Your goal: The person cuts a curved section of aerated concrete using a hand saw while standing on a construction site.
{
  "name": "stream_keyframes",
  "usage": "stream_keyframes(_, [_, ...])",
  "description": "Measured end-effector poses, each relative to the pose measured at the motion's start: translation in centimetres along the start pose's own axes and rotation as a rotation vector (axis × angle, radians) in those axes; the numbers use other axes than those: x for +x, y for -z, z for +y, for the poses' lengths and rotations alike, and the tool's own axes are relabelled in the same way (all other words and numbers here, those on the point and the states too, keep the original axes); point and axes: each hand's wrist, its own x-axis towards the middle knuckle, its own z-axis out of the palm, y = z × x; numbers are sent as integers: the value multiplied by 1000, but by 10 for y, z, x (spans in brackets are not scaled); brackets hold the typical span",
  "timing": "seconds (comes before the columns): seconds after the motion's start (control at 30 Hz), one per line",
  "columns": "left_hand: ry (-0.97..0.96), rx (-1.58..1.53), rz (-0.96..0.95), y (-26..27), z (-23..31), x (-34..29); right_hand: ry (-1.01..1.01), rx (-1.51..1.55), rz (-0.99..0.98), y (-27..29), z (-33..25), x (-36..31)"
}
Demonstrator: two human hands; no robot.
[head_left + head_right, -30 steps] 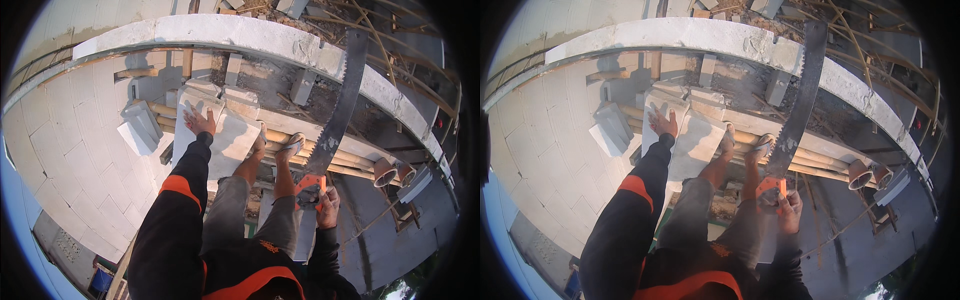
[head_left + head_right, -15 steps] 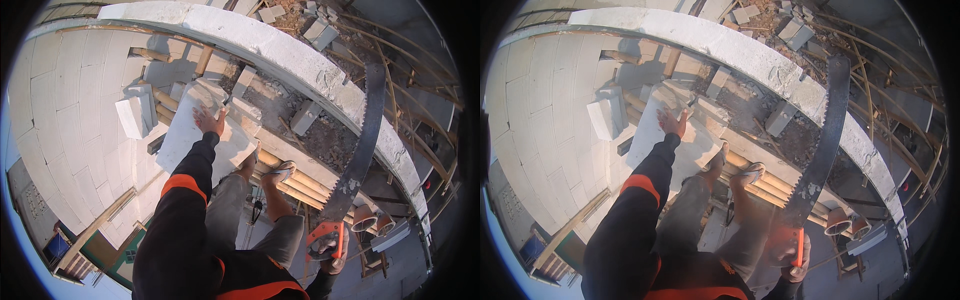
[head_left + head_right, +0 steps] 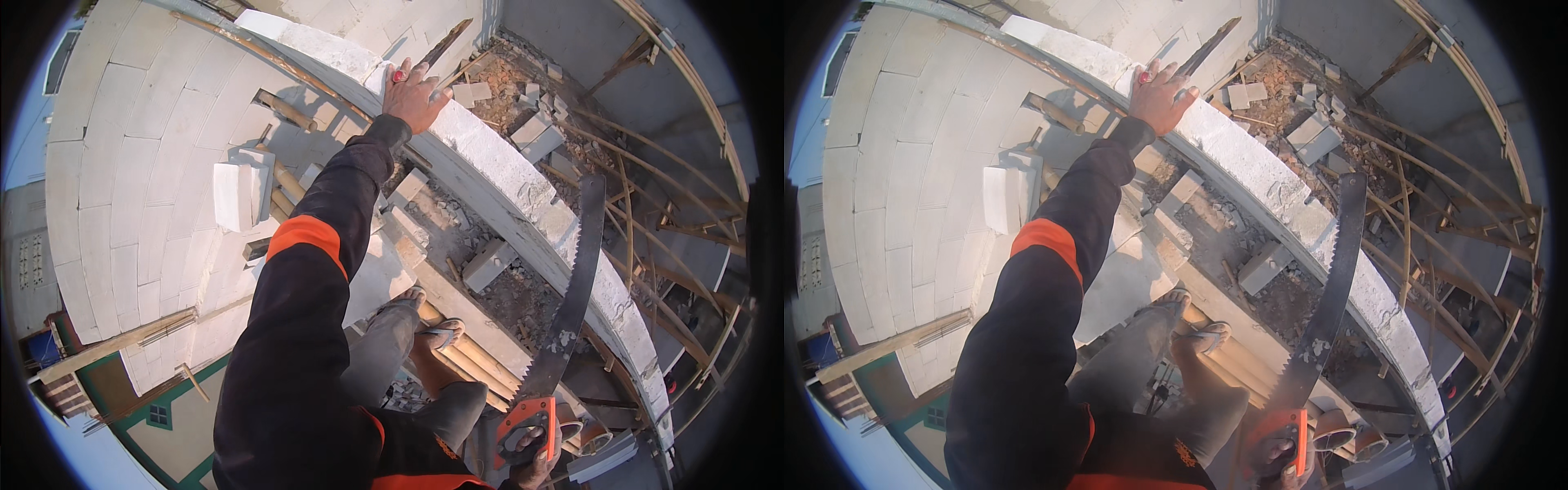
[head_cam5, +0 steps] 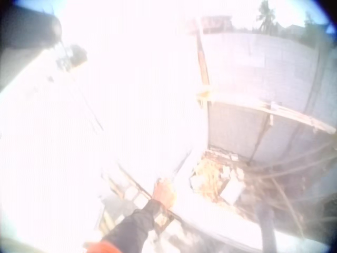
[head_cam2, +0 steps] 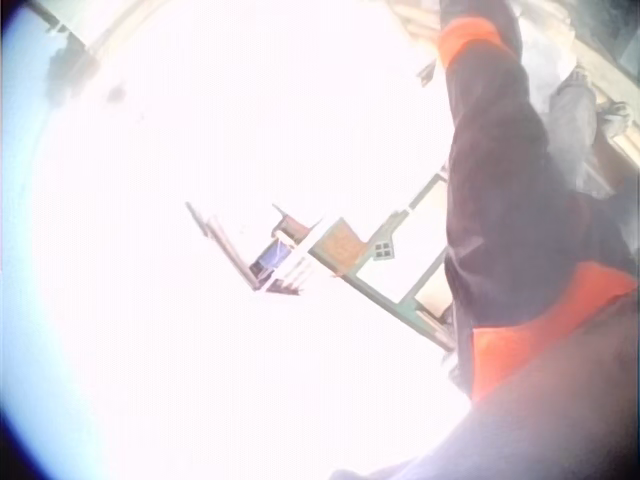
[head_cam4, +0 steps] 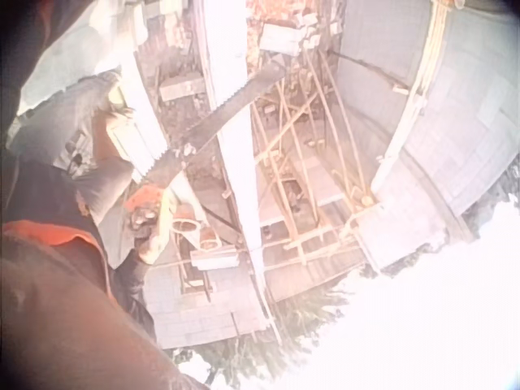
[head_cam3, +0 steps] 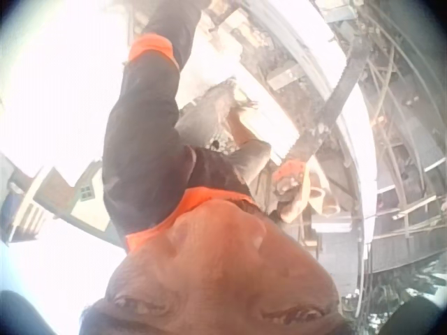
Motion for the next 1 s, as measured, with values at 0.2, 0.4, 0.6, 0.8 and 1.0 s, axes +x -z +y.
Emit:
stream_keyframes(0.2, [-17,-43,36,0,3,-1,-24,-38,163,19,17,24])
stream_keyframes(0.4, [-37,-12,95,0,3,-5,88,-2,202,52,68,65])
stream_keyframes(0.6, [-36,4,33,2,3,-2,151,156,307,107,126,108])
stream_keyframes(0.8, [-117,60,-40,-9,-15,4,150,414,473,191,198,121])
stream_keyframes(1.0, [-225,340,132,-35,-27,11,375,-72,433,157,183,83])
